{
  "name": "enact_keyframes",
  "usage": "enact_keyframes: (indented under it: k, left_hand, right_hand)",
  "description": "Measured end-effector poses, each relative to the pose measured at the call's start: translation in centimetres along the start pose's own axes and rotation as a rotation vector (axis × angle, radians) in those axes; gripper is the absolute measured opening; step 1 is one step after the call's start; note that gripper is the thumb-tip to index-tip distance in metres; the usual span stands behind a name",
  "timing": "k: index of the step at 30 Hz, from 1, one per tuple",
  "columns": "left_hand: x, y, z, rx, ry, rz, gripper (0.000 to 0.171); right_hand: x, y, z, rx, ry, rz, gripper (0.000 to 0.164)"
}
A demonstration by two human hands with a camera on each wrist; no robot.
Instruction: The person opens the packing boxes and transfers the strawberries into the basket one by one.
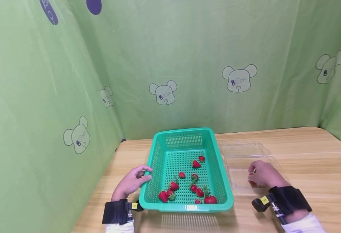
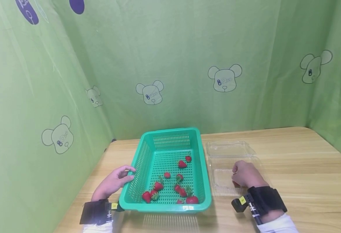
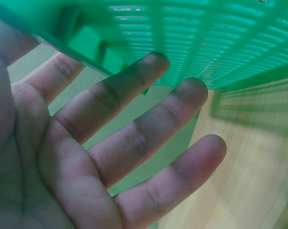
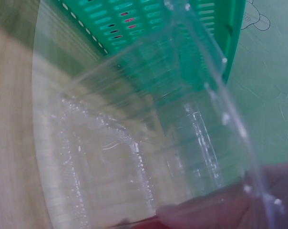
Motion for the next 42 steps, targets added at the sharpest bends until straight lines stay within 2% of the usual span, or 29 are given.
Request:
enact_keyframes:
  k: [4, 12, 24, 28, 35, 42]
  left_hand:
    - [-0.4, -0.1, 0.2, 0.004, -0.002, 0.004, 0.025]
    - [-3.1, -0.9, 1.4, 0.019, -0.005, -0.004, 0.026]
    - [-3.4, -1.0, 1.5, 0.018, -0.002, -0.008, 0.026]
    - [-3.0, -0.8, 1.3, 0.017, 0.001, -0.002, 0.026]
    - [-0.4, -0.2, 0.2, 0.005, 0.001, 0.01, 0.025]
    - [-0.2, -0.1, 0.1, 0.009, 0.0, 0.017, 0.025]
  right_hand:
    - [-0.3, -0.4, -0.1, 0.007, -0.01, -0.001, 0.014]
    - [-0.7, -1.0, -0.2, 0.025, -0.026, 0.015, 0.014]
    - [-1.2, -2.0, -0.2, 0.082, -0.062, -0.02, 0.019]
    - [-1.5, -2.2, -0.4, 0.089, -0.069, -0.021, 0.019]
    - [-1.9, -2.6, -0.4, 0.112, -0.078, -0.019, 0.021]
    - [-2.3, -3.0, -0.5, 0.141, -0.09, -0.027, 0.024]
Point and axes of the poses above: each hand's wrist, its own z-axis towards the middle knuckle, its own y-axis out of the palm, x = y × z, the point moved 6 cm from there along z, towards the middle knuckle, and after that the axes turned 12 degrees about -z, right-handed, at the moved point
